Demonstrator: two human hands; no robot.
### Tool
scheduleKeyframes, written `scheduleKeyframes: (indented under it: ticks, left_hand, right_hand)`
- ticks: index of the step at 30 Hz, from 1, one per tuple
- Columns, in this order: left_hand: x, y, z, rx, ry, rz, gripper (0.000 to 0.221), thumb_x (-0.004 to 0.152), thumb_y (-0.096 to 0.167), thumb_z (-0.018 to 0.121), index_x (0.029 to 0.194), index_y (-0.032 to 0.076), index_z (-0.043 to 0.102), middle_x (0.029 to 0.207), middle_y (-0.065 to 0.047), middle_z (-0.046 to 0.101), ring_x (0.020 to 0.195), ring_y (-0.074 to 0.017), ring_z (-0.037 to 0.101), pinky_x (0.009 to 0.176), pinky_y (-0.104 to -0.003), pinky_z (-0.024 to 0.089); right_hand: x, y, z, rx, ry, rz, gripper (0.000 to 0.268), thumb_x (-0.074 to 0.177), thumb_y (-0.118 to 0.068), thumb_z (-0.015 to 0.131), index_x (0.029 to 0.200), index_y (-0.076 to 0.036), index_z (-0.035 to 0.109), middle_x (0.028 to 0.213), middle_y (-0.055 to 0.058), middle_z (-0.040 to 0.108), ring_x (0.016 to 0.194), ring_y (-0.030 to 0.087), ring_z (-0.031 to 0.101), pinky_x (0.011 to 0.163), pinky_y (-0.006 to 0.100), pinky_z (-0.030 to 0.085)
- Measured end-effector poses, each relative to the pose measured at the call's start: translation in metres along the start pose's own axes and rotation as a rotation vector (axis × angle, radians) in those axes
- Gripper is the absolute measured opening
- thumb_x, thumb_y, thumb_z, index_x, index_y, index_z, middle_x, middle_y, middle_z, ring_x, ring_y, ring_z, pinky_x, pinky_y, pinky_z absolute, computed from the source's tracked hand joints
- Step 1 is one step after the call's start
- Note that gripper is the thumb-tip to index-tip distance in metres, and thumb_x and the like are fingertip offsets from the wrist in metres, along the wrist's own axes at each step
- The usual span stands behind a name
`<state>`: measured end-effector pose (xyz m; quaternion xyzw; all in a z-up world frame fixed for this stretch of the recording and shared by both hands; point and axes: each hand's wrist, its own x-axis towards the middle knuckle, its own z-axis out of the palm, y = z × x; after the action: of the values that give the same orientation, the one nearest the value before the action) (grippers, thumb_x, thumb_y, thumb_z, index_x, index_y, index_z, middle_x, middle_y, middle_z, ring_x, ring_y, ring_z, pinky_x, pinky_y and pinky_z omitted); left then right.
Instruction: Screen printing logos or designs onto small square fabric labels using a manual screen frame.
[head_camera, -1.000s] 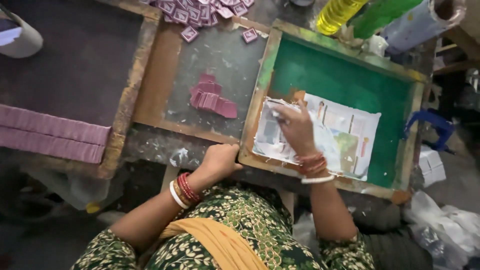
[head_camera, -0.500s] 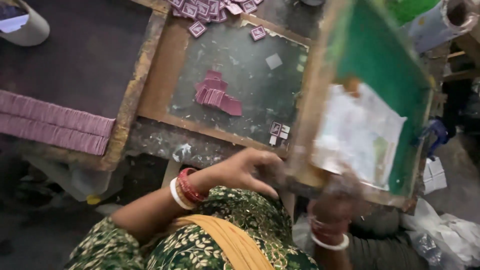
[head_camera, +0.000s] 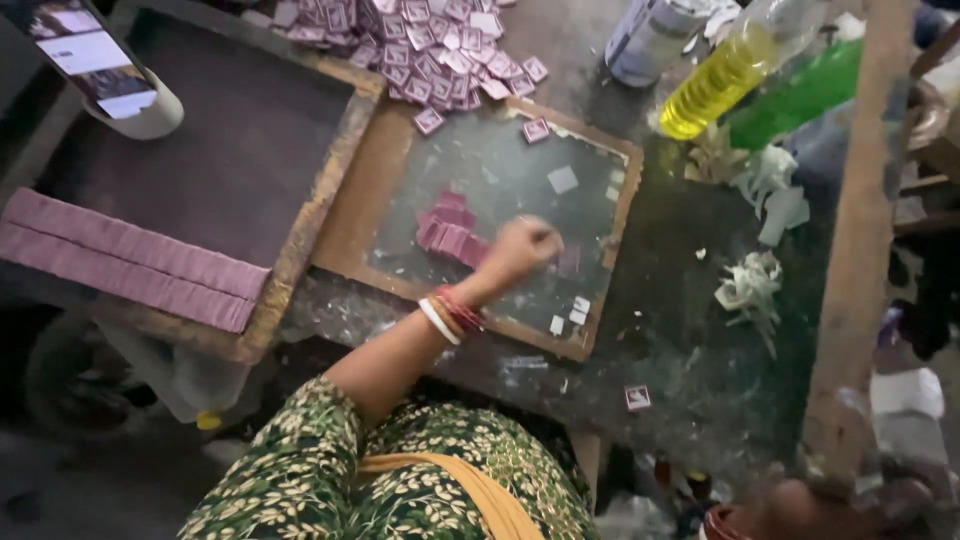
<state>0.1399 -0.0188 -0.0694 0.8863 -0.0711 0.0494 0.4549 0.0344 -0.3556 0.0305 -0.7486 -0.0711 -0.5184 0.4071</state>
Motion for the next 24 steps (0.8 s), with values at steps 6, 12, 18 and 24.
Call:
scheduleKeyframes:
  ticks: [6,12,18,24]
  left_hand:
    - [-0.042,0.031,-0.083,0.222,0.213,-0.047,0.034,0.085,0.036,0.079,0.096,0.004,0.075,0.090,-0.013,0.069,0.085,-0.0277,0.067,0.078,-0.042,0.053]
    - [-0.083,-0.012,-0.061,0.426,0.151,0.286,0.015,0.085,0.021,0.073,0.091,0.008,0.076,0.102,-0.007,0.075,0.101,-0.0271,0.067,0.092,-0.042,0.052]
    - [-0.088,0.020,-0.049,0.338,0.261,0.303,0.011,0.092,0.014,0.069,0.093,0.004,0.075,0.103,-0.011,0.076,0.100,-0.0259,0.070,0.096,-0.040,0.051]
    - [-0.077,0.019,0.023,0.299,0.081,0.445,0.026,0.077,0.005,0.065,0.101,0.002,0.075,0.122,-0.013,0.072,0.123,-0.0294,0.064,0.102,-0.040,0.051]
  right_hand:
    - [-0.016,0.013,-0.001,0.020,-0.052,-0.022,0.033,0.107,-0.031,0.065,0.111,0.001,0.065,0.095,0.015,0.068,0.076,0.020,0.062,0.066,0.033,0.049]
    - [-0.089,0.080,-0.004,0.024,-0.102,-0.036,0.031,0.107,-0.030,0.065,0.111,0.000,0.066,0.096,0.015,0.069,0.078,0.021,0.063,0.068,0.034,0.050]
    - [-0.159,0.155,-0.044,0.002,-0.174,-0.065,0.029,0.106,-0.029,0.066,0.112,0.000,0.066,0.097,0.016,0.070,0.081,0.022,0.064,0.070,0.035,0.051]
    - [-0.162,0.162,-0.086,-0.028,-0.239,-0.085,0.027,0.106,-0.028,0.066,0.112,-0.001,0.066,0.098,0.016,0.070,0.083,0.023,0.066,0.072,0.036,0.052]
